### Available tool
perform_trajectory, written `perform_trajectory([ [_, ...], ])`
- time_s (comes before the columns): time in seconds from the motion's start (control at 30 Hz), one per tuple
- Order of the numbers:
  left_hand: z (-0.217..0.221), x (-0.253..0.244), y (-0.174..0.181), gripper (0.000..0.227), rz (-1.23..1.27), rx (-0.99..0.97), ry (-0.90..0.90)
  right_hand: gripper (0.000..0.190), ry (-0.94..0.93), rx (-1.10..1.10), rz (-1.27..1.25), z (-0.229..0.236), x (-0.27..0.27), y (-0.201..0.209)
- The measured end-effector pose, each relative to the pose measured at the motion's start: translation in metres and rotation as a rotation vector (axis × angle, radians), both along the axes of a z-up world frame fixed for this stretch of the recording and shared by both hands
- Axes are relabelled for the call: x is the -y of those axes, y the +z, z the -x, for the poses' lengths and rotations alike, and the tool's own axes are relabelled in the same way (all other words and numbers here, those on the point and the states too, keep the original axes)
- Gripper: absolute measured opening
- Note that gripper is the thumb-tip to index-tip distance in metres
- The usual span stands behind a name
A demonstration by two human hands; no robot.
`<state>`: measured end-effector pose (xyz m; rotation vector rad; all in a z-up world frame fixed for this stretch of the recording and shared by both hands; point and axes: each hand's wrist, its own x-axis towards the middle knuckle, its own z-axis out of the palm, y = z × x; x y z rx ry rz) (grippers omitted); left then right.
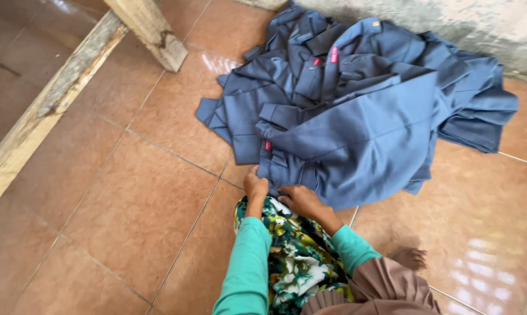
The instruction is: Folding trousers and stacking them neatly on the floor in a factory setting.
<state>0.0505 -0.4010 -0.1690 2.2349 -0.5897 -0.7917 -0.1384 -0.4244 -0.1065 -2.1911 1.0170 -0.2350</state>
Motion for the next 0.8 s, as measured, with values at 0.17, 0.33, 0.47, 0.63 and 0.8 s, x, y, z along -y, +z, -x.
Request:
perform_trajectory([
  [0.17,-0.023,-0.032,0.086,0.062,-0.261,0.382,-0.151,0.041,0.093,0.011,0.366,-0.047,0.049,0.042],
  [0.33,-0.023,-0.025,0.085,0.074,-0.167,0.492,-0.237,0.081,0.077,-0.195,0.702,-0.076,0.12,0.034],
  [0.47,-0.009,-0.009,0.136,0.096,-0.057,0.62,-0.441,0.029,0.048,-0.277,0.348,-0.084,0.168,-0.038],
  [0.63,-0.022,0.019,0.114,0.059,-0.09,0.823,-0.606,0.034,0.174,-0.143,-0.182,-0.055,0.138,0.091],
  [0.8,-0.044,0.026,0.066,0.021,0.076,0.742,-0.632,0.039,0.151,-0.092,-0.356,-0.047,0.172,0.111],
])
